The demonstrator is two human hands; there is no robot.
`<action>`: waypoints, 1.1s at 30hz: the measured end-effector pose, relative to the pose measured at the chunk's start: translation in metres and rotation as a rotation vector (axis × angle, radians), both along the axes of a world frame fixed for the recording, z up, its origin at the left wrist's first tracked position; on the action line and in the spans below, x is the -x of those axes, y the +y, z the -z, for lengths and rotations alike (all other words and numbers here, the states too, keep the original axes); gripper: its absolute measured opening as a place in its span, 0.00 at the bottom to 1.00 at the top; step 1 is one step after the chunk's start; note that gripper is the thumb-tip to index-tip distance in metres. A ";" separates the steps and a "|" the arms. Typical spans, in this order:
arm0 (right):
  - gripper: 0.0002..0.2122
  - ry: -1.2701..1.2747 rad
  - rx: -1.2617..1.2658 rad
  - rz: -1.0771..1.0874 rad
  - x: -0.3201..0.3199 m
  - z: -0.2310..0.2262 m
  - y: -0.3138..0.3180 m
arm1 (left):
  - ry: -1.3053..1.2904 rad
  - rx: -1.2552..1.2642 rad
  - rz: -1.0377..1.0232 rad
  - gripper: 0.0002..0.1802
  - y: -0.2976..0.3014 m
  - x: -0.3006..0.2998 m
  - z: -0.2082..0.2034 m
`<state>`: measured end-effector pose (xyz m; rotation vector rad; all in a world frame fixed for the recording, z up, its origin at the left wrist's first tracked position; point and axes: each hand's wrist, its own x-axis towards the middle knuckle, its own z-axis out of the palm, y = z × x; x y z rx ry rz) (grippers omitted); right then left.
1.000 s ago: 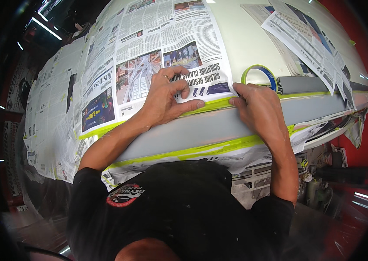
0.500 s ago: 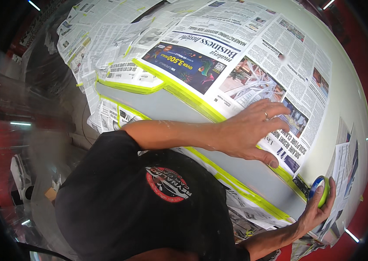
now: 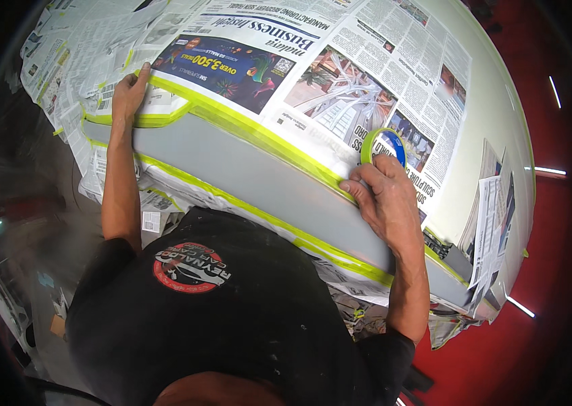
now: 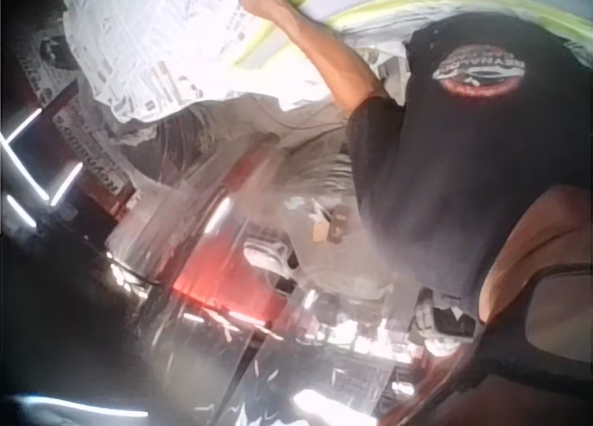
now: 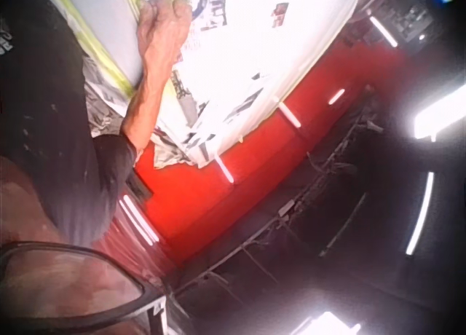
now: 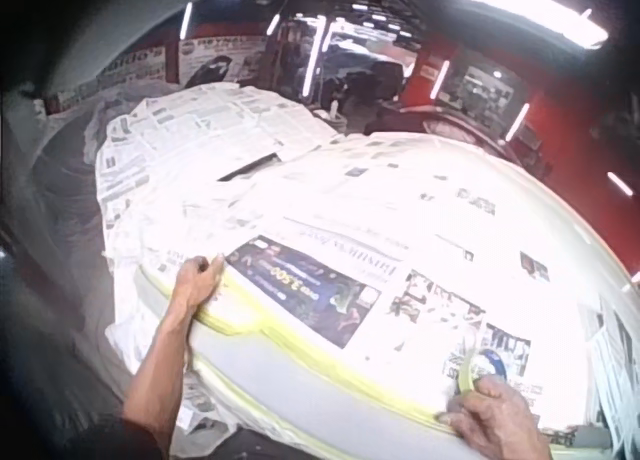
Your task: The person applies newspaper sheets to the hood of a white car and secures them with bright green masking tape. They smooth the paper and tape along the contours of the hood and windshield area, ensuring the surface is fully covered for painting preparation.
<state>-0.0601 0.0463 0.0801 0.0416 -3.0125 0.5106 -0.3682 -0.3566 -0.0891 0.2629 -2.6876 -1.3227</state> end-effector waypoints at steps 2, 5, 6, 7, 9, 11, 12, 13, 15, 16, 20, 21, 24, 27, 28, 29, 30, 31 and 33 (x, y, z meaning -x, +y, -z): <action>0.08 0.051 0.014 0.013 -0.002 0.006 0.001 | -0.051 -0.183 0.080 0.38 0.004 0.006 -0.001; 0.08 0.046 -0.011 0.019 0.000 0.007 -0.001 | 0.104 -0.440 0.010 0.24 0.008 -0.002 -0.012; 0.08 0.023 -0.005 0.029 0.000 0.006 -0.002 | 0.163 -0.450 -0.022 0.23 0.005 -0.003 -0.018; 0.08 0.001 0.002 0.036 0.000 0.003 -0.003 | 0.200 -0.479 -0.034 0.23 0.001 -0.004 -0.026; 0.09 -0.028 0.009 0.037 0.004 0.000 -0.007 | 0.268 -0.481 -0.021 0.24 -0.013 -0.005 -0.050; 0.11 -0.030 -0.020 0.057 0.005 0.001 -0.014 | 0.338 -0.459 -0.003 0.24 -0.014 -0.005 -0.069; 0.11 0.003 -0.035 0.047 0.008 0.004 -0.019 | 0.308 -0.427 0.010 0.23 -0.014 -0.002 -0.069; 0.12 0.037 -0.050 0.036 0.013 0.009 -0.025 | 0.294 -0.439 0.002 0.23 -0.013 -0.002 -0.066; 0.16 0.066 -0.070 -0.009 0.023 0.014 -0.032 | 0.240 -0.405 -0.027 0.22 -0.007 -0.007 -0.060; 0.17 0.077 -0.108 -0.065 0.029 0.017 -0.035 | 0.201 -0.359 -0.051 0.22 -0.007 -0.014 -0.057; 0.28 0.071 -0.230 -0.272 0.051 0.017 -0.039 | 0.155 -0.341 -0.058 0.23 -0.008 -0.023 -0.031; 0.29 0.068 -0.257 -0.305 0.053 0.015 -0.041 | 0.085 -0.278 -0.062 0.23 -0.004 -0.026 -0.034; 0.33 0.005 -0.295 -0.338 0.057 0.009 -0.047 | 0.039 -0.308 -0.057 0.21 0.003 -0.023 -0.019; 0.32 -0.025 -0.330 -0.339 0.058 0.004 -0.054 | 0.007 -0.207 -0.089 0.23 0.007 -0.021 -0.011; 0.32 -0.020 -0.346 -0.349 0.059 0.003 -0.056 | 0.009 -0.181 -0.076 0.23 0.005 -0.021 -0.012; 0.31 -0.020 -0.362 -0.351 0.059 0.002 -0.057 | 0.008 -0.158 -0.056 0.24 0.005 -0.021 -0.013; 0.31 -0.003 -0.371 -0.375 0.062 0.002 -0.060 | 0.006 -0.135 -0.037 0.24 0.004 -0.021 -0.014; 0.31 0.013 -0.380 -0.399 0.067 0.003 -0.065 | 0.045 -0.057 -0.057 0.25 0.003 -0.024 -0.015; 0.30 0.061 -0.406 -0.463 0.081 0.006 -0.075 | 0.022 0.019 -0.038 0.24 -0.004 -0.023 -0.017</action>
